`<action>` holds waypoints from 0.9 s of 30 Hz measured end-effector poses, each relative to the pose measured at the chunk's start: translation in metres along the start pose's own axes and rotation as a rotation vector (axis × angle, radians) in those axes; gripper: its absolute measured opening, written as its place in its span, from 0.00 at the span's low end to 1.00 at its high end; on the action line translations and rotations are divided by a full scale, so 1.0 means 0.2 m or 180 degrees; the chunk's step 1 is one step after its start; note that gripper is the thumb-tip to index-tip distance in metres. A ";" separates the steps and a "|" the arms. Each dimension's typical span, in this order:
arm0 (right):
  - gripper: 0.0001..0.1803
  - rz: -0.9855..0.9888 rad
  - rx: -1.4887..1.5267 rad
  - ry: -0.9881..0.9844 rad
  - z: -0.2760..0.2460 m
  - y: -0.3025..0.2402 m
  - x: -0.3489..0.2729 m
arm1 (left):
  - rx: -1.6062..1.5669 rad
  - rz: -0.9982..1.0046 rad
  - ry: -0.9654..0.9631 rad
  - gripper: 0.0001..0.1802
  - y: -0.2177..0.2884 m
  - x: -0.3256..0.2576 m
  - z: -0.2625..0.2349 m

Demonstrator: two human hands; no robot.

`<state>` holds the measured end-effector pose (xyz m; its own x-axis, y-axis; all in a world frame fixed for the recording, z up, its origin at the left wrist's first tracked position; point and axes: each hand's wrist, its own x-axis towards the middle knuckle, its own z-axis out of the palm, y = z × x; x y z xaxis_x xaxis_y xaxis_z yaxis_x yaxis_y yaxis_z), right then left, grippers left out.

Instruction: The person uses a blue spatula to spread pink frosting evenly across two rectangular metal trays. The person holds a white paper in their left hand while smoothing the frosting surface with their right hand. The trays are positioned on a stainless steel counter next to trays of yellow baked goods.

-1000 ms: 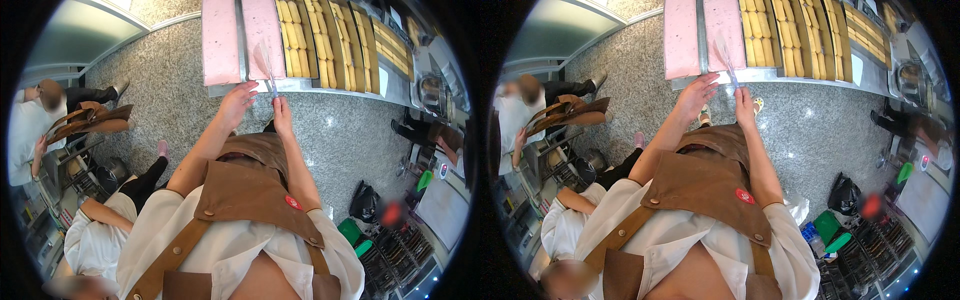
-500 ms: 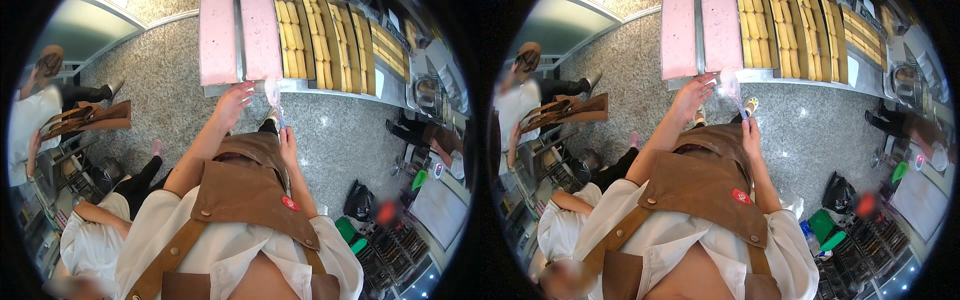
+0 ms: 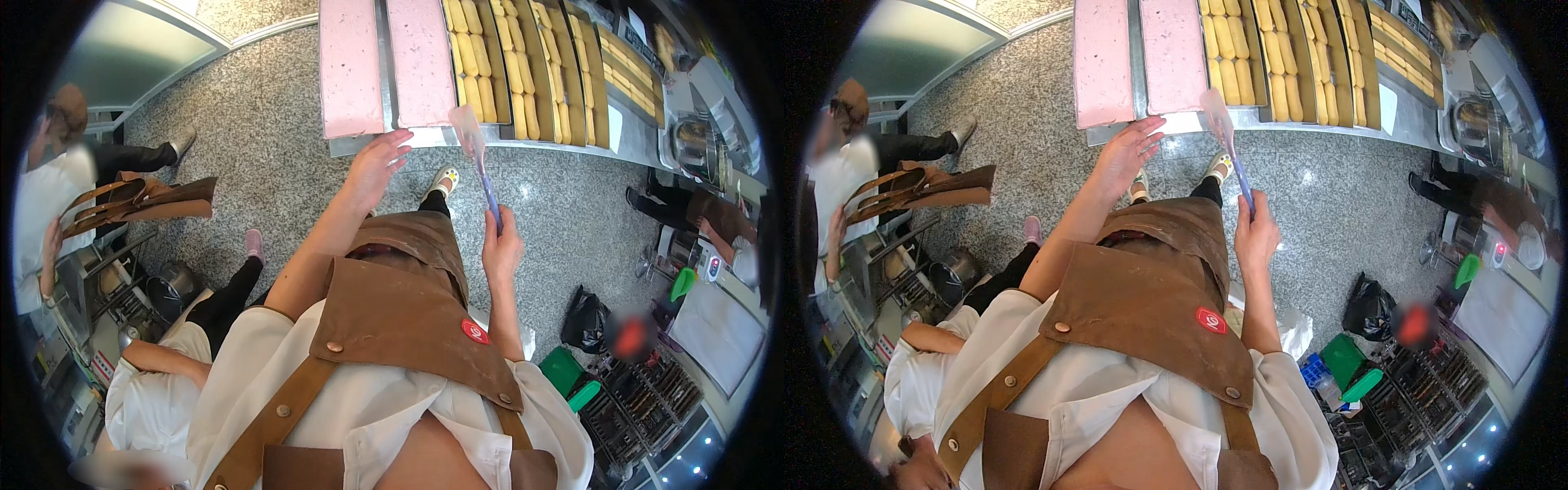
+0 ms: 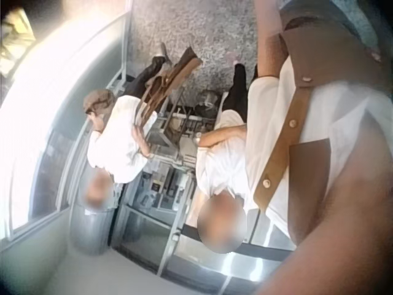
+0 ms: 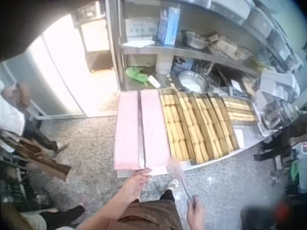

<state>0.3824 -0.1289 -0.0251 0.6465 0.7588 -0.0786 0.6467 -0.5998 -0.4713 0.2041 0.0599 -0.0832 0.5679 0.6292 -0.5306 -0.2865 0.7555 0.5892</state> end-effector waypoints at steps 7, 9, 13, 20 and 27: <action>0.12 -0.0514 -0.0708 0.0039 -0.14 -0.15 0.09 | -0.0074 0.0014 0.0058 0.24 -0.02 0.00 -0.01; 0.12 -0.0672 -0.0919 0.0104 -0.14 -0.17 0.08 | -0.0094 0.0045 0.0017 0.24 -0.02 0.00 -0.01; 0.13 -0.0659 -0.1115 0.0073 -0.13 -0.25 0.05 | -0.0165 0.0048 0.0044 0.24 -0.03 0.00 -0.01; 0.15 -0.0587 -0.1117 0.0192 -0.04 -0.28 -0.01 | -0.0238 0.0071 0.0034 0.23 -0.02 0.00 -0.02; 0.17 -0.0592 -0.1112 0.0218 0.03 -0.29 -0.05 | -0.0235 0.0047 0.0042 0.23 -0.02 0.00 -0.01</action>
<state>0.3356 -0.1010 -0.0029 0.5232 0.8511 0.0441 0.8463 -0.5128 -0.1440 0.2033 0.0580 -0.0868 0.5532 0.6424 -0.5304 -0.3512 0.7572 0.5508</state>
